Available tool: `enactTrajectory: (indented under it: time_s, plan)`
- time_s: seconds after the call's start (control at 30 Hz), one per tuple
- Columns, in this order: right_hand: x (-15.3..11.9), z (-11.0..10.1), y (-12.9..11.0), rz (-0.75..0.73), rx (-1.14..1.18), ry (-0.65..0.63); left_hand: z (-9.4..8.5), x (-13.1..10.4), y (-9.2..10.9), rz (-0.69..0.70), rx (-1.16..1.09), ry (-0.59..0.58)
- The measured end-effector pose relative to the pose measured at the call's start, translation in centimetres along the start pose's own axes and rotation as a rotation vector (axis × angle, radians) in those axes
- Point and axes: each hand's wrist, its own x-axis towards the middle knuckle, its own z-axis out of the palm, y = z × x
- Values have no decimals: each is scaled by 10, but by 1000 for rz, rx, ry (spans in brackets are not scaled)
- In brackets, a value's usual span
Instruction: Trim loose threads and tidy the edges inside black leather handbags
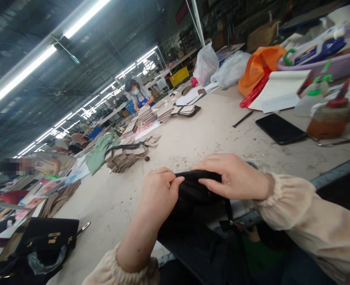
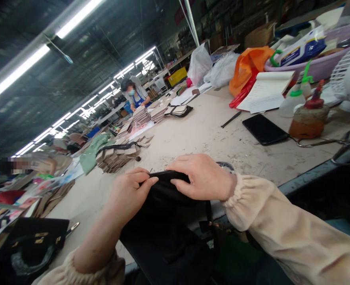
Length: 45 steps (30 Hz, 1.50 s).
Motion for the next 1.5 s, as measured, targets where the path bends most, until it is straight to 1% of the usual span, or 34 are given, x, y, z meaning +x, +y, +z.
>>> enactTrajectory:
  time_s: [0.17,0.4,0.5,0.73,0.83,0.93,1.13,1.3,1.5]
  plan:
    - [4,7,0,47,-79,56,-2,-2,-1,30,4,-9]
    - [8,8,7,20,-19,136,-7,-7,-13,85,-94,15]
    - [8,6,6,32,3,127,-7,-6,-13,80,-81,6]
    - [9,7,4,60,33,103,-7,-1,-11,-17,-73,20]
    - [9,5,4,66,47,105,-6,-1,-12,-17,-77,6]
    - [6,-3,7,76,34,90,-6,-3,-12,6,-80,-14]
    - [-1,-20,16,88,-70,67,-4,2,-5,-17,-53,-23]
    - [-2,-23,18,96,-91,63,-4,12,0,-28,-40,-35]
    - [-1,-23,18,93,-86,70,-3,14,0,-36,-28,-28]
